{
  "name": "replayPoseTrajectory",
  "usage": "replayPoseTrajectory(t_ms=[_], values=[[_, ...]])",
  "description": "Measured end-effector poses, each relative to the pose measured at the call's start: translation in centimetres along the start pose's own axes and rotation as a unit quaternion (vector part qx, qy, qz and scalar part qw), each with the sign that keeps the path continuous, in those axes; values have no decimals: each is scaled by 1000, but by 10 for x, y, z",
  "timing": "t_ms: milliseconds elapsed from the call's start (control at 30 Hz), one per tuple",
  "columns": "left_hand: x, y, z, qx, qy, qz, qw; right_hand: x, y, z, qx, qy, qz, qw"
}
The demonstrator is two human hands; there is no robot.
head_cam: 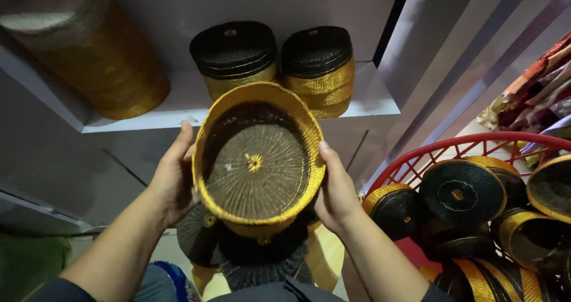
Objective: Organizing and stacking traditional songkok hats from a basket onto a shelf.
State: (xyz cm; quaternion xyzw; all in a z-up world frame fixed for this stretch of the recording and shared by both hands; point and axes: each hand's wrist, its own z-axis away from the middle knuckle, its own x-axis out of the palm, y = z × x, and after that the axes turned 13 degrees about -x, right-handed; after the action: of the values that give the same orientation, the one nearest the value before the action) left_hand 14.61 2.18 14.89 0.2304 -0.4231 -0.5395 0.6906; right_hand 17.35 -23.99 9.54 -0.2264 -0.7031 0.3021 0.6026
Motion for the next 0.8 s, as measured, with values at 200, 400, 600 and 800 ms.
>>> replayPoseTrajectory(t_ms=[200, 400, 600, 800], values=[[12, 0, 3, -66, 29, -70, 995, 5, -10, 4, -35, -19, 8, 999], [-2, -13, -15, -18, 57, -60, 996, -10, -9, 0, -47, 4, 29, 998], [6, 3, 7, 441, 173, -412, 778, 1, -42, -10, 31, 14, 72, 997], [37, 25, 35, 521, 141, -515, 665, 22, -79, -20, 96, 50, 206, 973]])
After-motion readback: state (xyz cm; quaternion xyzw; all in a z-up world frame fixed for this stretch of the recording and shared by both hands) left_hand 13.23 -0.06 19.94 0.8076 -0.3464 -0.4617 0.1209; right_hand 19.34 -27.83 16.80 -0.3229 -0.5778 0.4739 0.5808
